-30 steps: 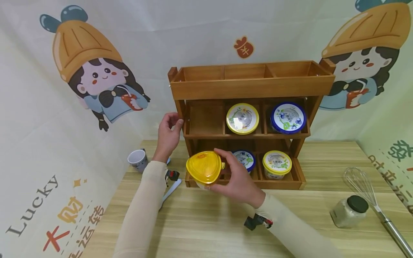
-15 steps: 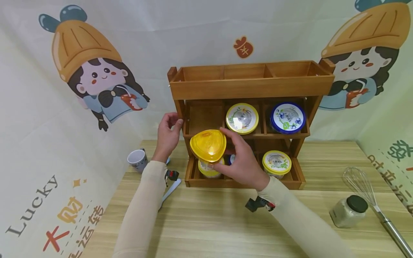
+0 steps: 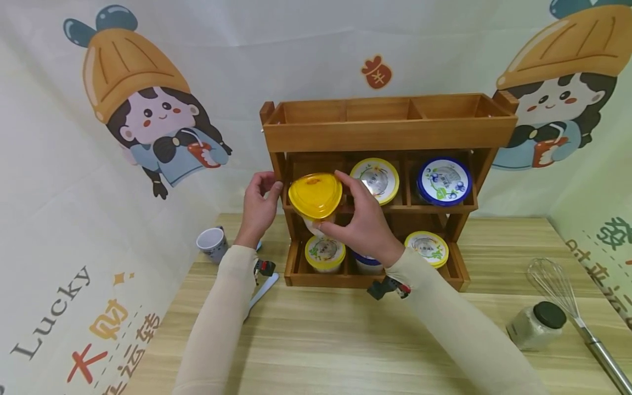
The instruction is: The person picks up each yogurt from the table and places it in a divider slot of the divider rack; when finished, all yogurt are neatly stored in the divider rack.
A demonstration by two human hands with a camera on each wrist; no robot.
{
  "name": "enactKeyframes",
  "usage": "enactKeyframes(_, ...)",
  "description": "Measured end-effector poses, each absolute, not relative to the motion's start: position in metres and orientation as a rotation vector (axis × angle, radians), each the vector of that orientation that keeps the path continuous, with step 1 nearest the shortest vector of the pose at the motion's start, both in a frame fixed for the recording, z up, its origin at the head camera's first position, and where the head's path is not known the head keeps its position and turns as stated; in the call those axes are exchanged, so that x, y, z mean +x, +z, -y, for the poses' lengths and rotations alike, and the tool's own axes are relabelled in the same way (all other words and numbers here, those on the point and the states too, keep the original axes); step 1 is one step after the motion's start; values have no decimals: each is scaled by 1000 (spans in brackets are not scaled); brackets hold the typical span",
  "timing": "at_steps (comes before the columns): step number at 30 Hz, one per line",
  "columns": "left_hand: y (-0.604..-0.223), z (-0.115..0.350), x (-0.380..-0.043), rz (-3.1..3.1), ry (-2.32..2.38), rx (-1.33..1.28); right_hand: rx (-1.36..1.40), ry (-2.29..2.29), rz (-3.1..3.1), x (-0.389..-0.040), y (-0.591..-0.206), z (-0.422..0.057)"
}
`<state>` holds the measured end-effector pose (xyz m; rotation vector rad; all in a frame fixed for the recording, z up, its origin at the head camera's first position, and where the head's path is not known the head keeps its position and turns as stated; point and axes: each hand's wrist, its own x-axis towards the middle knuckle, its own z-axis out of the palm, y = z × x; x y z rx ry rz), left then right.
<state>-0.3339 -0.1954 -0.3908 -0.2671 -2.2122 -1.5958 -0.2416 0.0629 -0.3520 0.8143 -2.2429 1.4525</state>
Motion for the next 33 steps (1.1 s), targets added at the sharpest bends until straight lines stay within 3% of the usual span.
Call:
enactKeyframes(9, -390, 197, -337, 2212, -1606, -259, 797, 1483, 2202, -249, -337, -52)
enactKeyframes(33, -390, 195, -334, 2196, -1604, -280, 672, 1258, 2234, -278, -352, -24)
